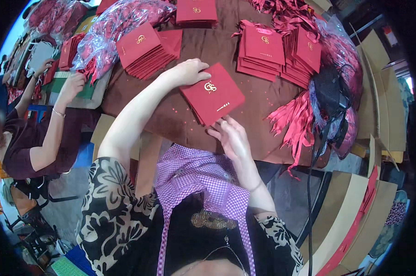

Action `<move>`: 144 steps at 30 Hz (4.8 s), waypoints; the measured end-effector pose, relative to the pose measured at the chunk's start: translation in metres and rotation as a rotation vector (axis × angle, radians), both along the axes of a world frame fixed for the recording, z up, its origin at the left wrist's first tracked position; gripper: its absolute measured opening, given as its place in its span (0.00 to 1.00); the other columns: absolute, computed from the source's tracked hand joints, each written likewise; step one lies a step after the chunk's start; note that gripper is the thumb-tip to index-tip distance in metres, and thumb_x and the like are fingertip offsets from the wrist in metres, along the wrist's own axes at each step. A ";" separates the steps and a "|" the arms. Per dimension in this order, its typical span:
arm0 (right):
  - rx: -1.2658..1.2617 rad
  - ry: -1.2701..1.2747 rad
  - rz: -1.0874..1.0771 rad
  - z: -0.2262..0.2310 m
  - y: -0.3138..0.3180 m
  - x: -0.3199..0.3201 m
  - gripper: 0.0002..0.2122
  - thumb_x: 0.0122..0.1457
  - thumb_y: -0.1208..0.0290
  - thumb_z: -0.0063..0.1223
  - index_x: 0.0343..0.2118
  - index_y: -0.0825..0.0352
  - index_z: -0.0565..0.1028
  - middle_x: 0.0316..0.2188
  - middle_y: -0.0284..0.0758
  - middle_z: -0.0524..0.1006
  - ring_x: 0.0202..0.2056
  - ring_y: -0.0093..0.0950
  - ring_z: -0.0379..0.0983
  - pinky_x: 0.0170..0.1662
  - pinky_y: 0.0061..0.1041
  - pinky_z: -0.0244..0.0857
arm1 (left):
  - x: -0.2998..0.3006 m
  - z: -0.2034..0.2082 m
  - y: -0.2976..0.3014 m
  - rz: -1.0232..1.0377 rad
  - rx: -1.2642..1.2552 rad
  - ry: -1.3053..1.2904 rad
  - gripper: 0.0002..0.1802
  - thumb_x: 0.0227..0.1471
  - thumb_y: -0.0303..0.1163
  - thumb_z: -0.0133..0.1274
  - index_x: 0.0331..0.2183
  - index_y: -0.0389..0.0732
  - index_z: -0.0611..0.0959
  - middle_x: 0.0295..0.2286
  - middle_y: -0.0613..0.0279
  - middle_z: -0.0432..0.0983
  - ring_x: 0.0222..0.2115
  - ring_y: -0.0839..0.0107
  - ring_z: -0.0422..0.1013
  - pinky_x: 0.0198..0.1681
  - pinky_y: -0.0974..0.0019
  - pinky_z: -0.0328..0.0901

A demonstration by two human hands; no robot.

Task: The person assembles paper gift bags by threading and securing ribbon handles into the bags by hand, folding them, and stacking them on the table.

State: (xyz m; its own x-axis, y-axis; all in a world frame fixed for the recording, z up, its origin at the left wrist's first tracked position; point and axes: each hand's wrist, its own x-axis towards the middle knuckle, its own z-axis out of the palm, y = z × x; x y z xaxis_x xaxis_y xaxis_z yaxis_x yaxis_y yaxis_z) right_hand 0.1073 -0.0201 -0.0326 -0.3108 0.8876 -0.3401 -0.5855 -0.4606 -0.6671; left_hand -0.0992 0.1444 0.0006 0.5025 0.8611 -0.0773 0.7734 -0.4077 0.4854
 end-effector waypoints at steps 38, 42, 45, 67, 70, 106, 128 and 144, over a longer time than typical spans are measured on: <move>0.033 -0.330 -0.063 -0.008 0.037 0.022 0.09 0.61 0.72 0.46 0.34 0.75 0.68 0.27 0.45 0.76 0.23 0.33 0.76 0.23 0.27 0.72 | 0.021 0.025 -0.027 0.112 0.012 -0.418 0.17 0.44 0.26 0.58 0.38 0.29 0.77 0.29 0.58 0.76 0.32 0.73 0.70 0.39 0.68 0.65; 0.138 -0.539 0.201 0.009 0.026 0.074 0.08 0.61 0.72 0.47 0.35 0.74 0.72 0.26 0.40 0.78 0.23 0.28 0.76 0.25 0.23 0.71 | 0.034 0.034 -0.058 0.218 -0.193 -0.530 0.16 0.45 0.26 0.55 0.38 0.27 0.77 0.33 0.50 0.78 0.36 0.66 0.73 0.39 0.65 0.67; 0.604 -1.113 -0.120 0.004 0.031 0.120 0.09 0.55 0.77 0.50 0.38 0.72 0.76 0.29 0.37 0.79 0.30 0.28 0.76 0.33 0.22 0.68 | 0.046 0.027 -0.083 0.337 -0.404 -0.744 0.14 0.49 0.21 0.53 0.40 0.28 0.77 0.33 0.63 0.76 0.34 0.79 0.70 0.39 0.74 0.65; 0.997 -1.318 -0.377 0.011 0.030 0.113 0.05 0.49 0.81 0.56 0.30 0.67 0.76 0.33 0.34 0.77 0.40 0.29 0.71 0.45 0.26 0.62 | 0.084 -0.030 -0.119 0.398 -0.603 -0.801 0.17 0.51 0.22 0.51 0.45 0.28 0.74 0.39 0.57 0.75 0.40 0.74 0.70 0.45 0.70 0.65; 1.017 -1.282 -0.265 0.022 0.021 0.085 0.06 0.49 0.81 0.55 0.31 0.68 0.76 0.31 0.35 0.76 0.37 0.30 0.71 0.43 0.26 0.62 | 0.090 -0.044 -0.121 0.415 -0.533 -0.815 0.18 0.50 0.22 0.52 0.45 0.28 0.73 0.39 0.53 0.76 0.41 0.71 0.71 0.45 0.69 0.66; 1.105 -1.812 -0.083 0.056 0.003 0.054 0.04 0.48 0.75 0.51 0.24 0.67 0.69 0.22 0.40 0.73 0.28 0.38 0.71 0.35 0.38 0.58 | 0.122 0.004 -0.164 0.243 0.241 -0.596 0.16 0.43 0.20 0.48 0.39 0.31 0.76 0.25 0.44 0.73 0.27 0.49 0.70 0.31 0.53 0.67; 0.774 -1.181 -0.074 0.044 0.002 0.079 0.07 0.46 0.75 0.59 0.25 0.70 0.71 0.21 0.39 0.75 0.27 0.37 0.71 0.34 0.32 0.63 | 0.103 0.008 -0.146 0.224 -0.584 -0.817 0.13 0.55 0.26 0.48 0.43 0.35 0.79 0.21 0.68 0.72 0.20 0.82 0.66 0.22 0.76 0.64; 1.276 -1.260 0.066 0.064 0.019 0.090 0.08 0.47 0.77 0.55 0.32 0.65 0.75 0.34 0.35 0.73 0.41 0.35 0.68 0.45 0.31 0.59 | 0.108 -0.007 -0.158 0.039 0.010 -0.658 0.06 0.51 0.24 0.50 0.33 0.33 0.77 0.27 0.48 0.74 0.28 0.56 0.74 0.33 0.63 0.68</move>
State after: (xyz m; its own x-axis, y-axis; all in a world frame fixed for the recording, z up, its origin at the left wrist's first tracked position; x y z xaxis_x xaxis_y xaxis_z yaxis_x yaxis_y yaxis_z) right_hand 0.1975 -0.0014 0.0312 -0.4745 0.7627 0.4395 0.5007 0.6445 -0.5778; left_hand 0.0084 -0.0138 -0.0060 0.4105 0.8789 0.2429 0.3311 -0.3918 0.8584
